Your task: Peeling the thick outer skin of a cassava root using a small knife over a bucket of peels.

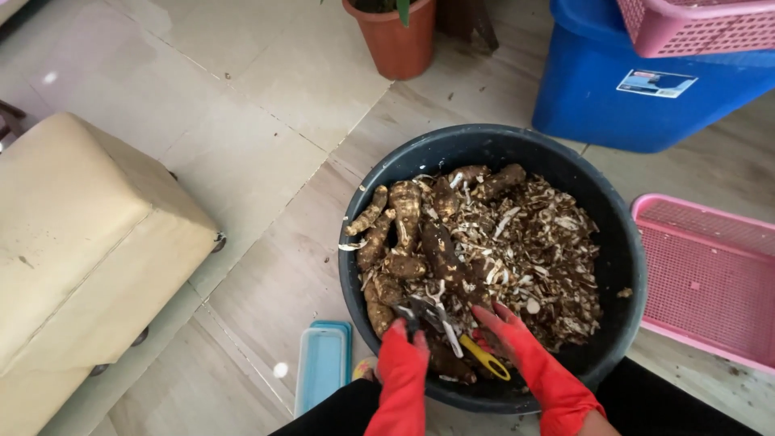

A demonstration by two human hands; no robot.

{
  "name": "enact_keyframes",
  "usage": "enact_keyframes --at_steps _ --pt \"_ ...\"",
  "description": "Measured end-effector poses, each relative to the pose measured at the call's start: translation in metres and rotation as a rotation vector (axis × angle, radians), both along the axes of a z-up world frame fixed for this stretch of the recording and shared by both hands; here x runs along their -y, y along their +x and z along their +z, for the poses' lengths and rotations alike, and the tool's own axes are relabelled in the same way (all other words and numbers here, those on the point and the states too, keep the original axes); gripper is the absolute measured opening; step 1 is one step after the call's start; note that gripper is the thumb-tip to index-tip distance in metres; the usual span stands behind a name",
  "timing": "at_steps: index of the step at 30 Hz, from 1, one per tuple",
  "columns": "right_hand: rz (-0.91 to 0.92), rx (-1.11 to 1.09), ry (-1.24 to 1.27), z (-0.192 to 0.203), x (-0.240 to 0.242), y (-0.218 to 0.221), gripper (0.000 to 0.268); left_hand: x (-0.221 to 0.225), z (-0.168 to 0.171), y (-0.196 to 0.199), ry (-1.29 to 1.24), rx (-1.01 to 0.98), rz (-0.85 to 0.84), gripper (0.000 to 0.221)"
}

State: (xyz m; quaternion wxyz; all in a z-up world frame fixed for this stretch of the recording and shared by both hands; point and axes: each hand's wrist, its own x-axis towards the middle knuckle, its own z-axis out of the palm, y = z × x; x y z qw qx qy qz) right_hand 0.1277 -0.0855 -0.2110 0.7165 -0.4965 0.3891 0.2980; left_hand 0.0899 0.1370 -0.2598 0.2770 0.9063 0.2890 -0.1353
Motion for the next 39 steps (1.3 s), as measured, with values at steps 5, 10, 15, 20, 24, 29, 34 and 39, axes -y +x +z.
enact_keyframes --at_steps 5,10,15,20,24,29,34,39 --pt "0.050 0.019 -0.032 0.039 -0.001 -0.014 0.040 -0.035 -0.099 -0.003 0.002 0.180 -0.025 0.065" --pt "-0.009 -0.099 0.018 0.031 0.010 -0.034 0.043 -0.034 -0.076 -0.005 -0.121 0.123 0.000 0.066" --pt "-0.079 -0.079 -0.025 0.032 0.011 -0.055 0.032 -0.029 -0.053 -0.010 -0.178 0.152 -0.005 0.062" --pt "-0.173 -0.098 -0.065 0.060 -0.008 -0.075 0.040 -0.007 -0.014 -0.010 -0.294 0.230 0.035 0.055" --pt "-0.227 -0.091 -0.037 0.060 -0.019 -0.090 0.044 0.028 0.003 -0.011 -1.032 0.184 0.394 0.056" --pt "-0.246 -0.156 -0.013 0.077 -0.024 -0.084 0.059 0.054 0.055 -0.022 -0.560 0.214 0.055 0.057" --pt "-0.261 -0.179 0.013 0.070 -0.025 -0.080 0.074 0.063 0.063 -0.026 -0.336 0.307 -0.230 0.059" --pt "-0.185 -0.253 -0.035 0.082 -0.021 -0.063 0.075 0.071 0.049 -0.020 -0.182 0.246 -0.295 0.060"
